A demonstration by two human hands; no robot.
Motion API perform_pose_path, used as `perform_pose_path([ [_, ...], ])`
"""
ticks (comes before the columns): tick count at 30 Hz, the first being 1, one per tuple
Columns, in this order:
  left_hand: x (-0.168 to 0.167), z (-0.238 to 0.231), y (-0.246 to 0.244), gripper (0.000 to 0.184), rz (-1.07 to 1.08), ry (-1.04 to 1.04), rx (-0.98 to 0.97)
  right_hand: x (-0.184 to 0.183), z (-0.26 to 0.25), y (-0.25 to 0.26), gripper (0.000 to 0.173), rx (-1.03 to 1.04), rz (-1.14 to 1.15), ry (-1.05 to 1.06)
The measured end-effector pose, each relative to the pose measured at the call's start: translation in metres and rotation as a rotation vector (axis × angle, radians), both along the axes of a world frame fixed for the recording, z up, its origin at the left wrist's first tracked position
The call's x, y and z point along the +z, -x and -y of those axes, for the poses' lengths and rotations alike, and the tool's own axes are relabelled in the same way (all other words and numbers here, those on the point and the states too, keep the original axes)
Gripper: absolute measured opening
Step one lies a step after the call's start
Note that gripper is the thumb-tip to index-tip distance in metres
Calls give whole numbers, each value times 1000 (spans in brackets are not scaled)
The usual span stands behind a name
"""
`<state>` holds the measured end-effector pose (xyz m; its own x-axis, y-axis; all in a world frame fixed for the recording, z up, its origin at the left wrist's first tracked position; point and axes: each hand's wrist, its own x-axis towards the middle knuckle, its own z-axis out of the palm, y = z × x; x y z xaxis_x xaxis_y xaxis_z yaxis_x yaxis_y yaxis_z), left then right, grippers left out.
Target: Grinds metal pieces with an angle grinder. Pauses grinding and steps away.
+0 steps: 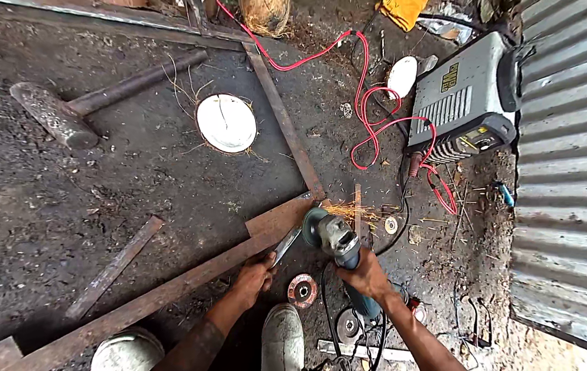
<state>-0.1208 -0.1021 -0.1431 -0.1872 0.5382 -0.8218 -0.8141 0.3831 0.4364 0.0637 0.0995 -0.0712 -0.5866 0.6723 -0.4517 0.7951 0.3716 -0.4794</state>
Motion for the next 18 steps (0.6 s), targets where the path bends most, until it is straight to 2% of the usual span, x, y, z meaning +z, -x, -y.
perform_pose_path([
  [4, 0, 0, 1, 19, 13, 5, 4, -1, 11, -4, 66, 57, 12, 10],
  [9, 0, 0, 1, 20, 60, 1, 25, 0, -6, 6, 64, -15, -14, -20],
  [15, -5, -2, 4, 25, 142, -5, 46, -1, 13, 3, 68, 78, -5, -8],
  [18, -5, 0, 3, 25, 164, 0, 55, -3, 1, 5, 67, 18, -42, -35],
])
